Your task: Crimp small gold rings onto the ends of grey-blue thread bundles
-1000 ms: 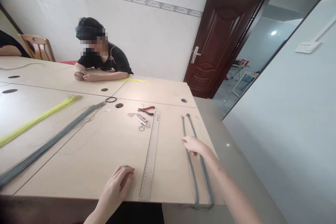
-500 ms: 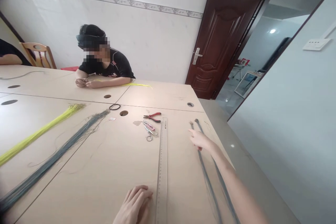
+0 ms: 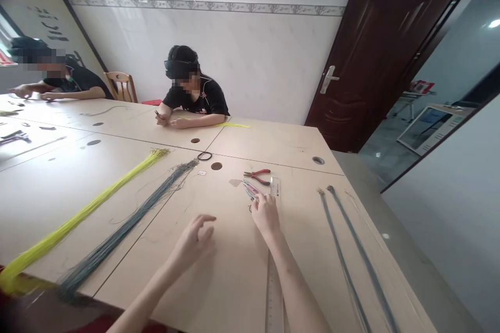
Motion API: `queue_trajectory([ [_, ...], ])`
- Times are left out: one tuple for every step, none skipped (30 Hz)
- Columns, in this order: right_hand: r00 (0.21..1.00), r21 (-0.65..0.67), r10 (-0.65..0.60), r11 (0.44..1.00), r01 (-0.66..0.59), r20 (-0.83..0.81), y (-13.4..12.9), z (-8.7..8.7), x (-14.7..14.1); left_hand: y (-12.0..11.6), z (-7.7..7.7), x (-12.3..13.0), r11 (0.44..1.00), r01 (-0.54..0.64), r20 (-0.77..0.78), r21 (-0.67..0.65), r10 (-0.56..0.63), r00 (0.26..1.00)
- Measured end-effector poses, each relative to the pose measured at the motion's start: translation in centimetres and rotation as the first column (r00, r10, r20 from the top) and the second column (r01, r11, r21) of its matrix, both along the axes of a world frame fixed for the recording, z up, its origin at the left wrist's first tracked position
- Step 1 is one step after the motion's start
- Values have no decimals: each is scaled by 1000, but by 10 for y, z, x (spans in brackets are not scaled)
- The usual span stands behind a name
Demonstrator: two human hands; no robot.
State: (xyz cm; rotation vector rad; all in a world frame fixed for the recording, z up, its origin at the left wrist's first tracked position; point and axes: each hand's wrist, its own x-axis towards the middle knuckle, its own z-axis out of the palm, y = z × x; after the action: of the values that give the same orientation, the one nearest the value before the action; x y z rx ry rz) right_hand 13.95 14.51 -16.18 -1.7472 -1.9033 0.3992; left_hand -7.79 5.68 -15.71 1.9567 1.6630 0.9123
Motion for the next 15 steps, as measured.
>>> queue_trajectory([
  [1000, 32, -12, 999, 12, -17, 2, -6, 2, 14, 2, -15, 998, -56, -39, 10, 56, 998],
  [999, 58, -20, 998, 22, -35, 5, -11, 6, 28, 4, -29, 994, -109, -79, 20, 111, 991],
  [998, 79, -26, 996, 30, -53, 7, -15, 9, 41, 5, -41, 987, -158, -121, 26, 160, 980],
  [997, 95, -31, 995, 37, -71, 9, -18, 13, 52, 6, -50, 980, -194, -162, 34, 197, 967],
  [995, 108, -36, 993, 45, -88, 11, -20, 17, 61, 6, -56, 975, -217, -201, 41, 221, 954],
  [994, 118, -40, 992, 52, -105, 13, -22, 21, 67, 6, -59, 973, -227, -239, 44, 231, 943],
  [992, 124, -43, 991, 58, -121, 14, -24, 23, 71, 4, -58, 974, -225, -275, 41, 227, 934],
  [990, 128, -47, 990, 64, -136, 16, -26, 25, 70, 2, -55, 976, -217, -309, 35, 217, 926],
  [988, 131, -50, 989, 70, -149, 17, -27, 27, 67, -2, -49, 978, -205, -340, 24, 201, 919],
  [985, 133, -53, 988, 75, -162, 18, -29, 28, 61, -5, -42, 981, -192, -368, 11, 183, 912],
  [984, 135, -55, 988, 79, -172, 19, -31, 29, 52, -9, -34, 984, -179, -393, -2, 164, 905],
  [982, 138, -55, 987, 80, -180, 20, -33, 30, 42, -13, -26, 987, -159, -414, -15, 139, 900],
  [981, 142, -52, 987, 79, -187, 21, -35, 30, 30, -16, -19, 991, -131, -431, -29, 106, 896],
  [980, 148, -46, 986, 75, -191, 21, -36, 30, 18, -19, -11, 995, -94, -446, -44, 65, 893],
  [980, 156, -39, 985, 70, -195, 22, -37, 31, 6, -21, -5, 997, -54, -459, -56, 22, 888],
])
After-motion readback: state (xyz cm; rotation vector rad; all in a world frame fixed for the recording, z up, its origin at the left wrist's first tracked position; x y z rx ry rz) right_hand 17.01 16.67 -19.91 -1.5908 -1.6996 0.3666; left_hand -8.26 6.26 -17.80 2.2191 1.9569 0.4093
